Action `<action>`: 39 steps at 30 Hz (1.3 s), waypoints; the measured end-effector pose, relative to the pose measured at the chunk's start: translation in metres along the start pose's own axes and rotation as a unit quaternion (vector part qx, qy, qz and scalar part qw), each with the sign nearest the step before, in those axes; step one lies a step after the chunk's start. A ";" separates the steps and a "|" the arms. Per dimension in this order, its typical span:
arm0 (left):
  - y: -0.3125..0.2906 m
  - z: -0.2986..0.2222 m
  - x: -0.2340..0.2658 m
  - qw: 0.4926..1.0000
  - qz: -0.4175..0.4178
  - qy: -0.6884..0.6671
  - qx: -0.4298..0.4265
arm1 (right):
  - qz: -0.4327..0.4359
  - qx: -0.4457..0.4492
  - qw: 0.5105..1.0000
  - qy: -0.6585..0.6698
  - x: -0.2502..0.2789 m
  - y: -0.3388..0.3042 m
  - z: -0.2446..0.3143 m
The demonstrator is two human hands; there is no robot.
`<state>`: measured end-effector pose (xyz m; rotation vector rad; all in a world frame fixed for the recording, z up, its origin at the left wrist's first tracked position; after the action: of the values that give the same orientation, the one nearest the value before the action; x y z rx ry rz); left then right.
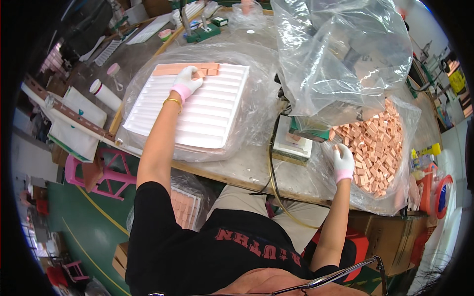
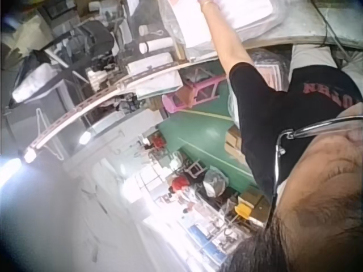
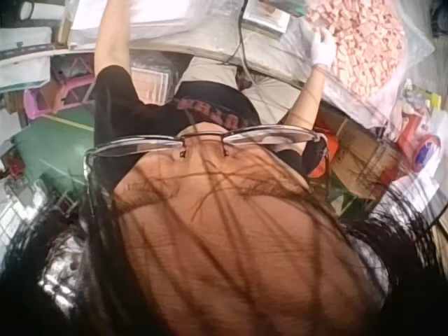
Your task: The recorder is picking up small pink rectangular components from a large pile and arranging them into a white plastic tray.
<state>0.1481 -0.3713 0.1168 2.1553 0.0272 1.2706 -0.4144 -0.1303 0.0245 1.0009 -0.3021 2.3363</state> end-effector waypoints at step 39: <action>-0.169 -0.335 -0.147 0.455 0.226 -0.815 0.278 | 0.255 0.145 0.935 0.200 -0.009 -0.113 0.109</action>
<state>-0.1484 -0.1135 0.0264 3.0549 -1.0818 -1.3561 -0.2791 -0.0872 0.0918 0.5864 -0.0525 3.0593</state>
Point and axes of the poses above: each hand's wrist, its own y-axis towards the middle knuckle, its own x-axis out of the back of the hand, z = x × y, the point moved 7 cm from there along y, towards the middle knuckle, and after that the axes turned 15 degrees about -x, right-handed, at the moved point
